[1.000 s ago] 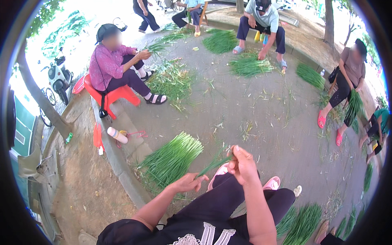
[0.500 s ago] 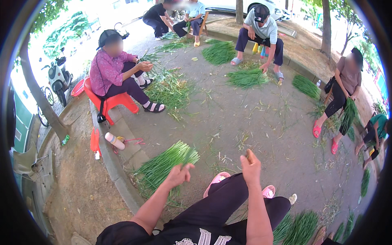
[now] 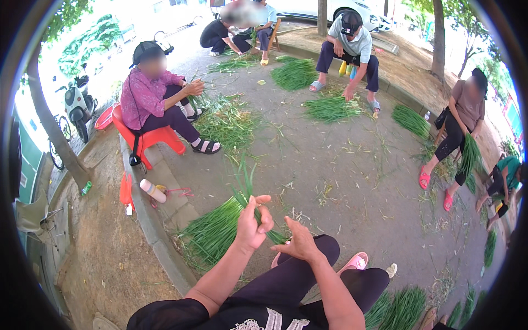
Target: The person cleans and sorts green chive stalks by hand, removing withered leaves and debris before placing the cleaned stalks into organized piles on the ground.
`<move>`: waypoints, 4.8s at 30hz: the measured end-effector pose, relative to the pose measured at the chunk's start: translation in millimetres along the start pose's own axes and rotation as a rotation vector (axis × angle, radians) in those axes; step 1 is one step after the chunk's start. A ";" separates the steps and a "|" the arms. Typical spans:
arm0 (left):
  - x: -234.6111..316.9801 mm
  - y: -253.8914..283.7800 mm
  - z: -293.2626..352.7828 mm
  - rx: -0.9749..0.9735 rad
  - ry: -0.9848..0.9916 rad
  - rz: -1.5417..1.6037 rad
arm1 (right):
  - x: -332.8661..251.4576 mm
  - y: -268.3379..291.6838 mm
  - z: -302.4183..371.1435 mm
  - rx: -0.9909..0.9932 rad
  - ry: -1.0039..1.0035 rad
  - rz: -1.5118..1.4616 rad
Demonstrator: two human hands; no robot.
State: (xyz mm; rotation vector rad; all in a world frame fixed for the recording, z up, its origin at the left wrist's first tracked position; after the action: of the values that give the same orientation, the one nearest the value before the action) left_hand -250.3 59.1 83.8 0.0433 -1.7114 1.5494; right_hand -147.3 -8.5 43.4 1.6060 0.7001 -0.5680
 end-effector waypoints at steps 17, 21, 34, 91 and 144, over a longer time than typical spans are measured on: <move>42.6 73.0 -2.5 0.199 -0.130 0.298 | -4.7 4.7 -32.7 0.040 0.128 0.380; 41.3 87.7 -6.7 0.188 -0.137 0.317 | 8.3 27.9 -33.2 0.021 0.072 0.559; 35.8 55.1 -6.9 -0.051 -0.132 0.038 | 55.1 101.2 1.7 0.126 -0.093 0.663; -210.9 -21.7 -22.8 -0.162 0.553 -0.729 | 90.5 58.8 108.7 0.452 -0.601 -0.266; -43.2 148.1 -18.1 0.396 -0.067 -0.169 | -106.2 23.7 -67.4 -0.266 0.070 0.327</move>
State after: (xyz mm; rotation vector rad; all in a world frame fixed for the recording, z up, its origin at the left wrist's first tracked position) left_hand -288.7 90.4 -63.4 0.4342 -1.3863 1.7492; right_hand -205.9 43.1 144.8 1.4550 0.5239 -0.1722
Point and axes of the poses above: each hand's wrist, its own z-axis away from the middle knuckle, its own y-axis out of the back of the hand, x = y × z, the point moved 8 cm from there along -z, towards the middle knuckle, and after that the axes turned 2 degrees about -x, right-handed, at the moved point
